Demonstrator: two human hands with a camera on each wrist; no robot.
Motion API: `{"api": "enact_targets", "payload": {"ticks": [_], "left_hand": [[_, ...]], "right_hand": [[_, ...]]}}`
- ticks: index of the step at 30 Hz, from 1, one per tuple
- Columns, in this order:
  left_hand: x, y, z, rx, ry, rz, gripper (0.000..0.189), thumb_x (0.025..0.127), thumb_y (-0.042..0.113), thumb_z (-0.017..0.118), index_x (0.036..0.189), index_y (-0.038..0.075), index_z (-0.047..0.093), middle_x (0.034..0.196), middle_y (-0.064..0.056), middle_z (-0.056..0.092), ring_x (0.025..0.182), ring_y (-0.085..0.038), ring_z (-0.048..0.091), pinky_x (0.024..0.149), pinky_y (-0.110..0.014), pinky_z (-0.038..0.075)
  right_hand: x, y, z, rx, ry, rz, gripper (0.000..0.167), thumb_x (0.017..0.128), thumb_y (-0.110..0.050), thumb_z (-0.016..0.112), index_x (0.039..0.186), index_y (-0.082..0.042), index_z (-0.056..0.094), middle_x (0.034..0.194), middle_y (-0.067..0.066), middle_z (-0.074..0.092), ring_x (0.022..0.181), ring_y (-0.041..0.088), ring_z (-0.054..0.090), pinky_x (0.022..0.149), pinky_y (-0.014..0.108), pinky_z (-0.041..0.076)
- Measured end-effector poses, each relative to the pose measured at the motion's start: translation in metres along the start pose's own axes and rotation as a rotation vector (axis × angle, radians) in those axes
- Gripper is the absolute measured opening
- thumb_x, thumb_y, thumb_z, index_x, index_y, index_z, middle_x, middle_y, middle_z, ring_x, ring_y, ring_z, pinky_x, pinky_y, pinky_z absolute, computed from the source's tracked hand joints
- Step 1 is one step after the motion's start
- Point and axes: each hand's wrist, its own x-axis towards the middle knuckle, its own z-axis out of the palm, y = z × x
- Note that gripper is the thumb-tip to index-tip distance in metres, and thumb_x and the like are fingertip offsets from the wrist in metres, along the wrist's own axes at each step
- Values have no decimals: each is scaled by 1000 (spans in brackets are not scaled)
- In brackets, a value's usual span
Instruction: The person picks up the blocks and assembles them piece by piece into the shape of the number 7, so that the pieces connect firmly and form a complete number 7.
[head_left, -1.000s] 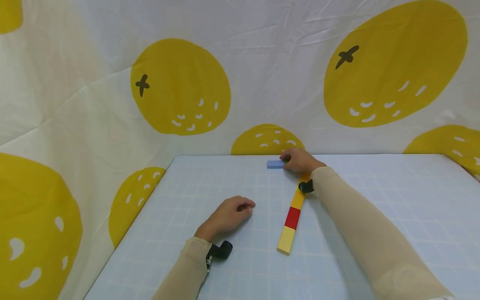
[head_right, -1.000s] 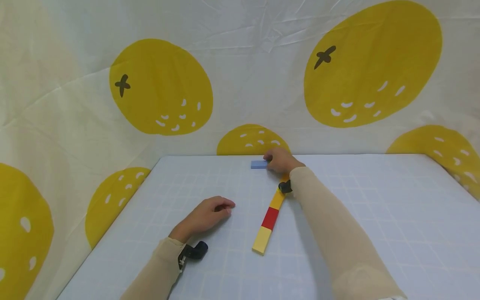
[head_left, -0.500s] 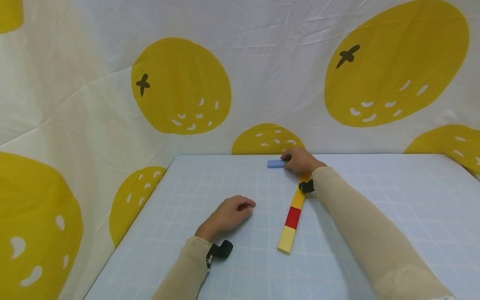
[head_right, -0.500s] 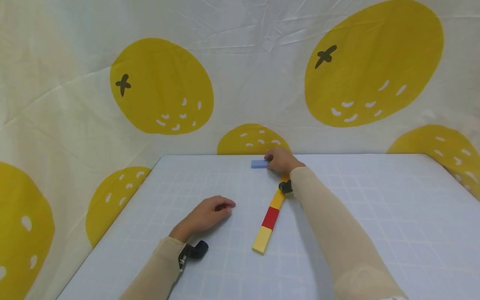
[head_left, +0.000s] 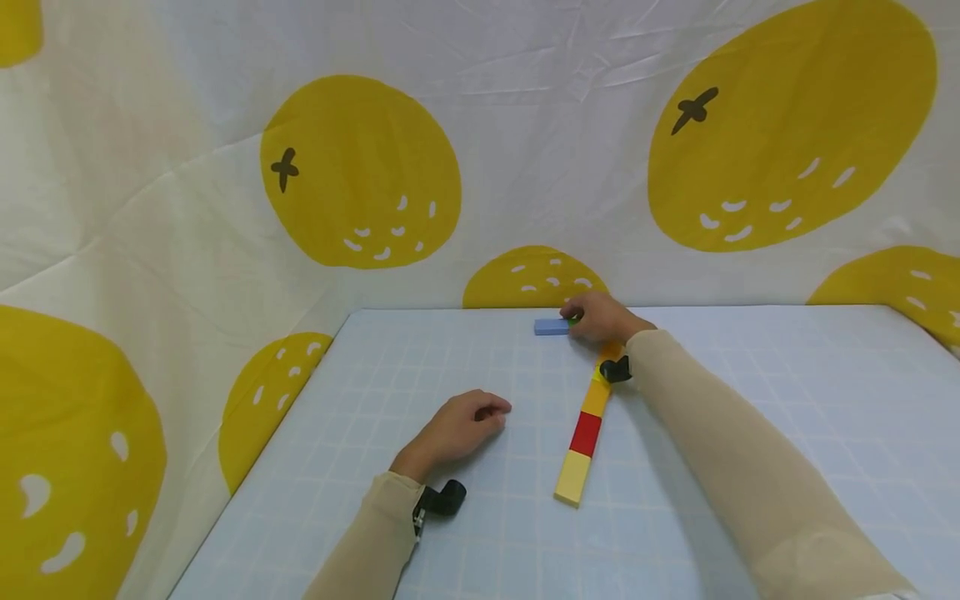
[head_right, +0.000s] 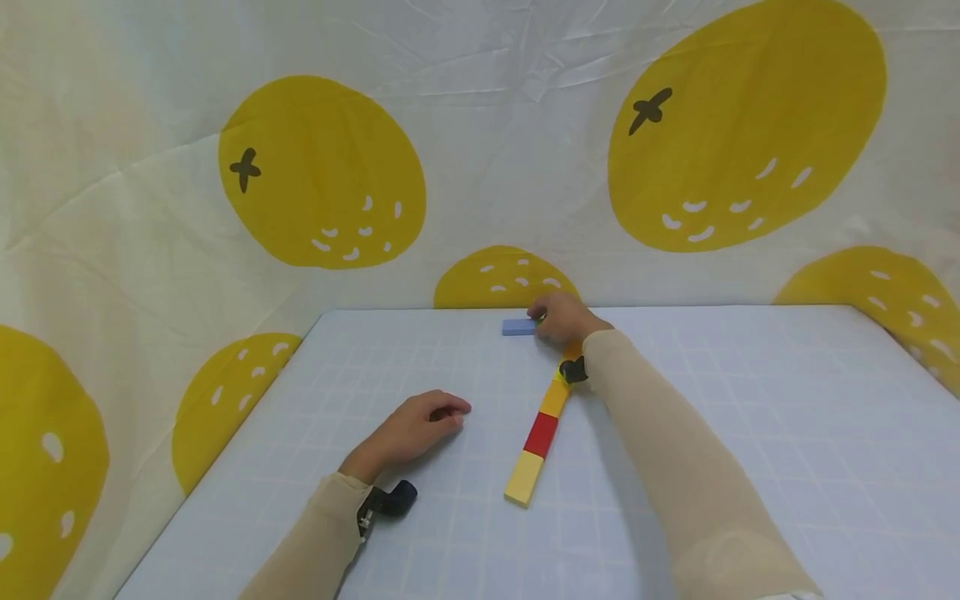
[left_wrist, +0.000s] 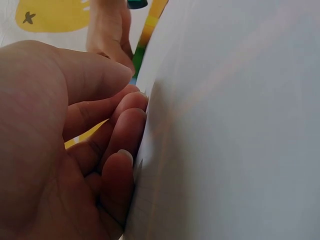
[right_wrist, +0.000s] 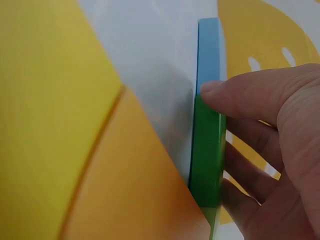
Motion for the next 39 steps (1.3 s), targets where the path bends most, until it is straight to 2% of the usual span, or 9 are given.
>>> {"api": "enact_targets", "payload": {"ticks": [12,19,24,28,34,39], "left_hand": [[2,4,9,-5,-17,-19,22,100,23,60,120,20,70,105,10,63,97,-12,56,91,-36,48],[2,6,12,6,-19,-3,22,100,22,60,119,19,70,105,8,63,97,-13,56,91,-37,48],[2,7,13,10,-18,2,22,101,22,59,120,19,70,105,9,62,97,-12,56,91,-37,48],[2,6,12,18,-20,4,23,101,23,59,120,20,70,106,10,62,97,-12,56,90,-36,48],[1,5,6,16,-6,-1,23,100,23,60,121,20,70,108,9,63,98,-12,57,92,-38,48],[-1,1,1,20,0,-16,23,100,24,60,121,21,70,108,9,63,99,-13,56,93,-38,48]], "right_hand": [[-8,6,2,-7,65,-35,33,88,-6,71,121,0,68,121,15,67,109,30,57,102,49,44],[-12,10,5,7,62,-8,34,90,-8,69,123,-2,68,123,14,66,110,30,55,103,49,43],[-17,11,0,53,56,20,38,94,-16,68,129,-3,64,127,15,64,112,31,55,102,50,44],[-23,11,-8,70,88,17,40,96,-21,66,132,-2,63,127,15,64,114,32,56,101,50,45],[-28,9,-19,97,156,-29,36,97,-17,65,128,1,64,121,17,67,113,33,60,98,49,48],[-32,7,-21,152,169,0,34,98,-20,64,127,-1,64,121,15,66,111,32,60,99,49,47]]}}
